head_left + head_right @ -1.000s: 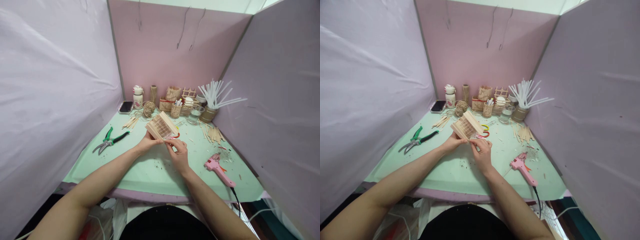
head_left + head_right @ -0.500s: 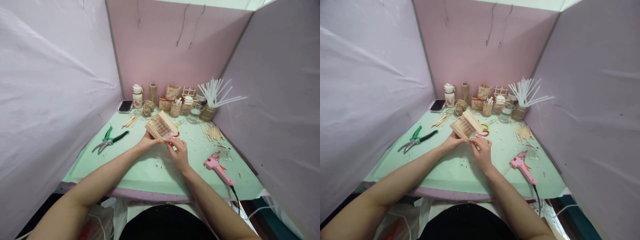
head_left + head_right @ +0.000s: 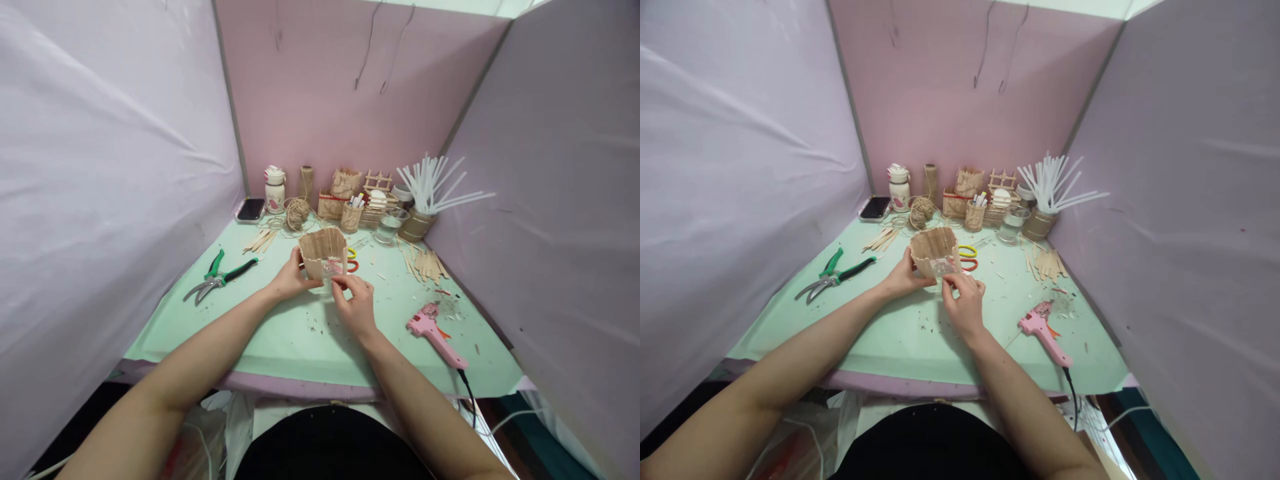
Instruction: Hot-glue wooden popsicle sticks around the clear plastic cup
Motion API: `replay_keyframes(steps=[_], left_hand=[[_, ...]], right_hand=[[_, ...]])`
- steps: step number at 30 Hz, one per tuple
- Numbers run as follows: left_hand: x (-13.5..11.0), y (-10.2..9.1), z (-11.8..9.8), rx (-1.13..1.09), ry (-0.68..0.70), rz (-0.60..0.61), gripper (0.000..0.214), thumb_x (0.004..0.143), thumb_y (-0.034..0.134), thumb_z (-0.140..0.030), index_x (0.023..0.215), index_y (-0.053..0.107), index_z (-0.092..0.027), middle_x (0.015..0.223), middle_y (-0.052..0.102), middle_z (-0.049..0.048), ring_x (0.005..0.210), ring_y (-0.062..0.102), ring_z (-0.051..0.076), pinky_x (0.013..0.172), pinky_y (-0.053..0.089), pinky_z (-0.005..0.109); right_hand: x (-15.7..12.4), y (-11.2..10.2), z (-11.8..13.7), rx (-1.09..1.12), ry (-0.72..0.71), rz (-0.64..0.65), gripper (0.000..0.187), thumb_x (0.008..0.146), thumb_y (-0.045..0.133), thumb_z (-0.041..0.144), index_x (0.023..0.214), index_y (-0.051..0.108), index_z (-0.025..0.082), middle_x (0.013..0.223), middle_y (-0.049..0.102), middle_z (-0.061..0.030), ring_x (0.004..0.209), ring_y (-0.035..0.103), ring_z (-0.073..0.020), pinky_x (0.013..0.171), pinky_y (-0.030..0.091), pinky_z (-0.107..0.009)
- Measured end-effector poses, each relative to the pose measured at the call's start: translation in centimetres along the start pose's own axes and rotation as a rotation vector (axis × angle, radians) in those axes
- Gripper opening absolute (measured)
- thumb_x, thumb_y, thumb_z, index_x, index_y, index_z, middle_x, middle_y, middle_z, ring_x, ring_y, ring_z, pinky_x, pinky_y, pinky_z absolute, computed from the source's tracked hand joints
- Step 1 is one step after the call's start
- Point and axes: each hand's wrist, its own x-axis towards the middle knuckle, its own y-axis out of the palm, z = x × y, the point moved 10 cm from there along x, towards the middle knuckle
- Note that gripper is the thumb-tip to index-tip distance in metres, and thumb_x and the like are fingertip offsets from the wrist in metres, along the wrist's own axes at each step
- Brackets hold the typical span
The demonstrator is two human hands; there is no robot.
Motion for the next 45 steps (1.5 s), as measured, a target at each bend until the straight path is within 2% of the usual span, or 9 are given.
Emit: replay_keyframes(steps=[5,11,22,27,32,35,37,41,45], left_hand=[[-0.1,1.0,0.2,0.101,0.037,0.136,0.100,0.055,0.090,-0.033,0.136,0.032,-0.020,0.139,0.051,0.0168,0.123,0.057,0.031,0.102,0.049,0.044],[-0.6,1.7,0.5,0.133,0.052,0.267,0.095,0.058,0.088,-0.028,0.137,0.036,-0.021,0.138,0.052,0.0150,0.126,0.055,0.032,0.100,0.049,0.042],[-0.6,1.7,0.6,0.260,0.042,0.298,0.097,0.055,0.088,-0.032,0.134,0.034,-0.017,0.137,0.053,0.0136,0.127,0.052,0.033,0.103,0.046,0.042],[-0.7,1.6,0.6,0.286,-0.009,0.294,0.095,0.055,0.086,-0.033,0.134,0.035,-0.018,0.133,0.056,0.0115,0.121,0.057,0.031,0.098,0.048,0.039],[-0.8,1.6,0.2,0.314,0.000,0.294,0.095,0.056,0.085,-0.034,0.134,0.034,-0.018,0.135,0.054,0.0117,0.124,0.054,0.031,0.100,0.047,0.038],[-0.8,1.6,0.2,0.338,-0.006,0.302,0.097,0.056,0.085,-0.037,0.136,0.032,-0.018,0.136,0.053,0.0121,0.124,0.054,0.031,0.099,0.047,0.039],[-0.9,1.7,0.1,0.342,-0.019,0.308,0.099,0.056,0.085,-0.037,0.136,0.031,-0.018,0.135,0.054,0.0120,0.123,0.054,0.032,0.099,0.047,0.039],[-1.0,1.7,0.0,0.307,-0.032,0.315,0.100,0.055,0.086,-0.035,0.137,0.031,-0.018,0.133,0.056,0.0110,0.123,0.055,0.031,0.099,0.047,0.038],[-0.9,1.7,0.0,0.295,-0.012,0.312,0.098,0.055,0.085,-0.033,0.136,0.033,-0.018,0.135,0.054,0.0114,0.125,0.053,0.030,0.101,0.046,0.038]], right_hand=[[-0.1,1.3,-0.5,-0.011,0.046,0.111,0.020,0.086,0.055,0.029,0.080,0.073,0.022,0.075,0.074,-0.0028,0.070,0.064,-0.0188,0.079,0.040,-0.036],[-0.7,2.1,-0.8,-0.011,0.063,0.206,0.026,0.086,0.054,0.028,0.072,0.075,0.024,0.071,0.075,-0.0018,0.062,0.064,-0.0181,0.063,0.045,-0.030],[-1.5,2.5,-0.5,-0.056,0.054,0.244,0.023,0.086,0.056,0.021,0.078,0.077,0.026,0.081,0.079,-0.0008,0.067,0.069,-0.0183,0.063,0.046,-0.028],[-0.9,0.9,1.0,-0.091,-0.046,0.154,0.017,0.091,0.056,0.025,0.088,0.073,0.022,0.082,0.077,-0.0036,0.073,0.066,-0.0186,0.076,0.043,-0.033],[0.7,-2.1,5.4,-0.289,-0.389,-0.028,0.017,0.095,0.060,0.027,0.110,0.067,0.022,0.102,0.075,-0.0065,0.097,0.063,-0.0224,0.087,0.034,-0.039],[1.9,-1.4,6.2,-0.399,-0.481,0.055,0.024,0.092,0.066,0.025,0.115,0.064,0.023,0.107,0.075,-0.0061,0.102,0.059,-0.0248,0.087,0.029,-0.041],[2.4,-0.8,6.5,-0.422,-0.516,0.099,0.020,0.091,0.067,0.022,0.111,0.065,0.023,0.104,0.076,-0.0046,0.102,0.058,-0.0247,0.086,0.027,-0.041],[2.6,-0.2,6.7,-0.396,-0.548,0.109,0.005,0.091,0.068,0.021,0.095,0.067,0.023,0.092,0.077,-0.0003,0.095,0.059,-0.0216,0.086,0.025,-0.040],[2.4,0.1,6.5,-0.400,-0.545,0.109,0.002,0.092,0.066,0.020,0.093,0.066,0.022,0.088,0.077,-0.0006,0.093,0.058,-0.0211,0.085,0.025,-0.040]])
